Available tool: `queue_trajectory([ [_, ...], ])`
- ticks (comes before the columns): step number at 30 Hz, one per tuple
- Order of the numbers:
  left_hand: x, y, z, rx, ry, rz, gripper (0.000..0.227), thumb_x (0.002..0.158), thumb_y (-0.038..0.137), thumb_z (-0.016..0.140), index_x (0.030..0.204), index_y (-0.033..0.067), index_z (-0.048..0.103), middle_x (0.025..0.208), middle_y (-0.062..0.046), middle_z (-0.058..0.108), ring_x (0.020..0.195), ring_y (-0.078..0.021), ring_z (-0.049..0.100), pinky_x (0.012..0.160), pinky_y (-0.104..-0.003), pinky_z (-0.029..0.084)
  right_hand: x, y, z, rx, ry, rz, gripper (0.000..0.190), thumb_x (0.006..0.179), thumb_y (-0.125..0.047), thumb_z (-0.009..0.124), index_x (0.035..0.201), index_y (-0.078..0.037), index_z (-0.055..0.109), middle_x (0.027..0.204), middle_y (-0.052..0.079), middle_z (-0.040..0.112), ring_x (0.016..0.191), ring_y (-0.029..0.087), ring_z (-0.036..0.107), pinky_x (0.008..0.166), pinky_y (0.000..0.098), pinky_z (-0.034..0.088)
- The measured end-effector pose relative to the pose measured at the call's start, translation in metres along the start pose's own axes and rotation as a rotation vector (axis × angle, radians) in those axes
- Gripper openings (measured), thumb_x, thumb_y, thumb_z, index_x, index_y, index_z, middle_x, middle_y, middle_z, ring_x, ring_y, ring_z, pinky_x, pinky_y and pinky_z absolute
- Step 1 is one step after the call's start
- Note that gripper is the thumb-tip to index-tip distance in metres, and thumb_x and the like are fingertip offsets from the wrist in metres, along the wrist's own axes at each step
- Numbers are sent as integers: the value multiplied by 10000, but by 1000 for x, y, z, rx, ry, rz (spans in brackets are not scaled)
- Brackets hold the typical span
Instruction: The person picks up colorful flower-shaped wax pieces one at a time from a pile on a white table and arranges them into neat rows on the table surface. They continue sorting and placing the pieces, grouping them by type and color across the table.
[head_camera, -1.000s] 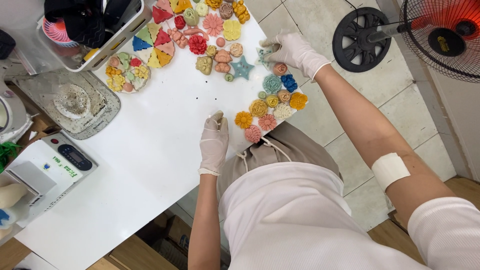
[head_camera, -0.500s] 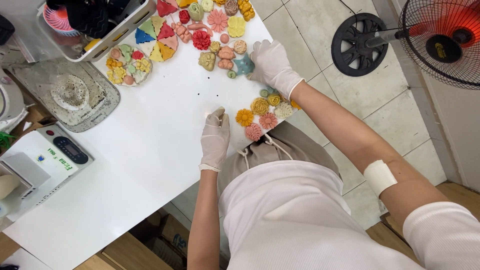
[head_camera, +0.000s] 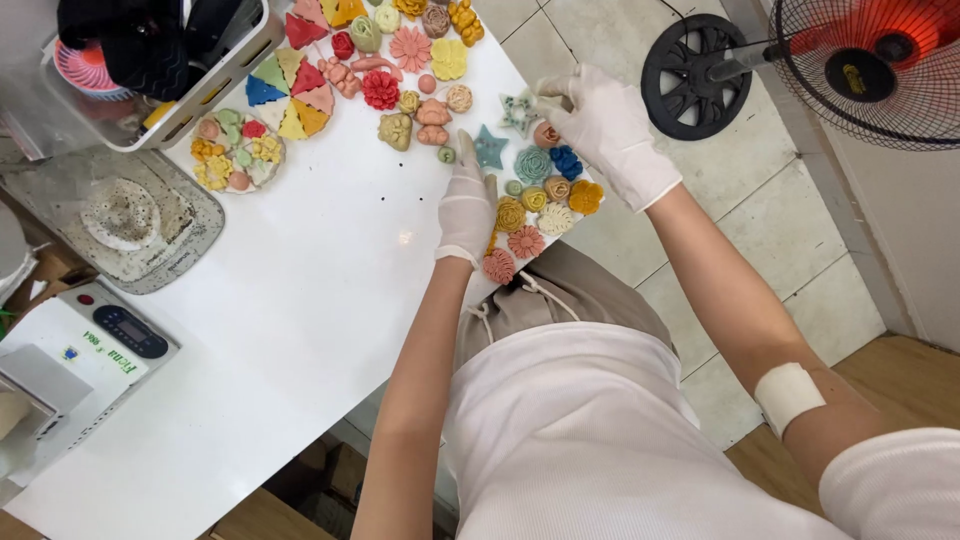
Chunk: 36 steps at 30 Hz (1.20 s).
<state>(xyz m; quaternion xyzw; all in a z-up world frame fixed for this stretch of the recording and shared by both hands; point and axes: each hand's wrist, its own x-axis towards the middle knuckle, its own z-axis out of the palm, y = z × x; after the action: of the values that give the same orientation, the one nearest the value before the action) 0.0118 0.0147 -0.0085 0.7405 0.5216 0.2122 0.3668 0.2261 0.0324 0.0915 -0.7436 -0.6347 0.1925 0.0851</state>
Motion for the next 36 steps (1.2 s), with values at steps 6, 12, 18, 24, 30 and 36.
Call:
queue_trajectory([
  [6,10,-39,50,297,-16,63,761,909,91,567,1570,-33,209,1126,-209,639,891,-345,673,720,-426,557,-36,35,1,29,3,108,283,974,-389,678,1156,-203,791,1002,100,710,859,285,698,768,430,544],
  [12,14,9,11,353,-123,-210,781,949,164,595,1594,-10,190,1043,-202,641,812,-322,666,691,-429,546,-64,38,-6,41,-55,209,281,969,-393,674,1173,-238,791,1007,123,703,890,312,684,798,443,534],
  [18,16,-41,51,372,-73,-66,724,960,17,546,1609,-34,230,1083,-185,660,901,-317,688,748,-409,563,-78,48,-2,54,-53,228,284,971,-386,674,1177,-229,791,1033,136,696,921,333,684,816,451,537],
  [24,20,-32,50,309,-38,-40,661,940,64,614,1533,-56,347,1081,-216,661,891,-348,691,757,-432,557,-84,43,-4,83,-38,234,284,949,-380,680,1156,-222,791,1057,125,703,950,323,685,835,440,533],
  [30,23,-37,63,359,3,-25,624,916,50,609,1487,-70,387,1113,-225,657,856,-342,701,727,-412,568,-87,46,1,65,-56,212,275,967,-358,674,1166,-207,789,1083,124,713,967,330,684,853,445,536],
  [36,28,-37,66,369,-15,-61,582,930,66,606,1463,-69,413,1084,-202,656,894,-338,708,766,-412,573,-91,40,-1,64,-55,202,280,957,-365,676,1160,-212,794,1091,129,713,949,335,690,833,451,536],
])
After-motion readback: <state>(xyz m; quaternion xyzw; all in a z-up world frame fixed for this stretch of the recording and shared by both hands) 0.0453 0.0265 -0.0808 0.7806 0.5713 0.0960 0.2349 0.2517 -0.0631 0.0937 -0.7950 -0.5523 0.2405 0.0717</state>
